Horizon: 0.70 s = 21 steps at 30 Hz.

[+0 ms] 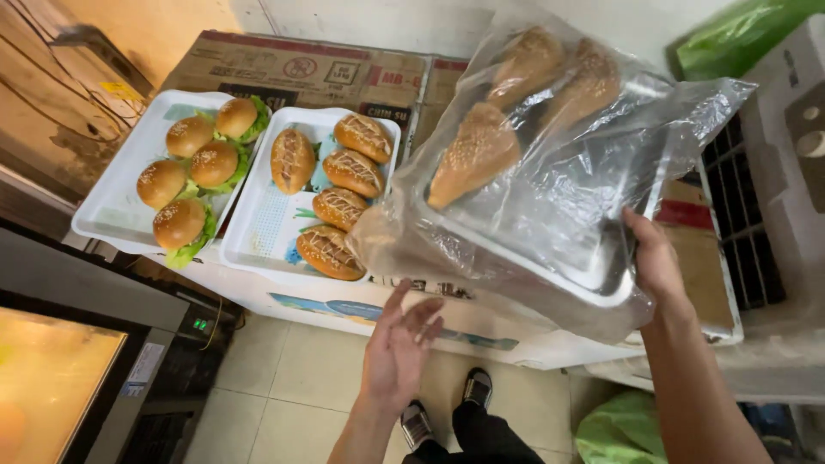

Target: Cleaning a sink area and organizing trays of bread and burgers in a bakery

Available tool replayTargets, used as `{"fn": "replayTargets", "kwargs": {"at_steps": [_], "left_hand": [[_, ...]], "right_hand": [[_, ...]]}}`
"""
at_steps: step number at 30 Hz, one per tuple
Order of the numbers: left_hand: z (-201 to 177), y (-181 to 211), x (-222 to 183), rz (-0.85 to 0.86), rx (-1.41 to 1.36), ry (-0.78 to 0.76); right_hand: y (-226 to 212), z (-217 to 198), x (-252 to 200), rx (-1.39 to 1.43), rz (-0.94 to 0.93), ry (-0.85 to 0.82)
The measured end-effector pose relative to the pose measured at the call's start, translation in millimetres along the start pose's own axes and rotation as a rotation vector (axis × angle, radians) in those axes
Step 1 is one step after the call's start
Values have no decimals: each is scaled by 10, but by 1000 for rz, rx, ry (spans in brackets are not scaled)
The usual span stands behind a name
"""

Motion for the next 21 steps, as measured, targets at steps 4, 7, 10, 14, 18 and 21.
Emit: {"fn": "replayTargets", "kwargs": {"at_steps": [4, 7, 10, 14, 18, 21], "left_hand": [[-11, -26, 89, 158, 194, 62], [-199, -236, 264, 212, 227, 4], [-27, -145, 99, 256, 219, -144], [443, 274, -491, 145, -142, -618], [257, 75, -339, 241, -168, -777], [406, -249, -72, 109, 98, -353]], "right_hand": [[-149, -84, -479, 172, 87, 71], [-187, -217, -479, 96, 88, 52], [-211, -162, -429, 165, 66, 4], [-504, -200, -541, 126, 95, 26], [-803, -163, -801, 161, 103, -35], [-841, -52, -752, 170, 92, -101]]}}
Point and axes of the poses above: each hand's wrist, its own x-axis towards the middle knuckle, its own z-axis out of the palm, y = z × x, the point moved 1 cm from there along x, towards the middle knuckle, and after that the axes turned 8 degrees about z, right-handed, at the moved point
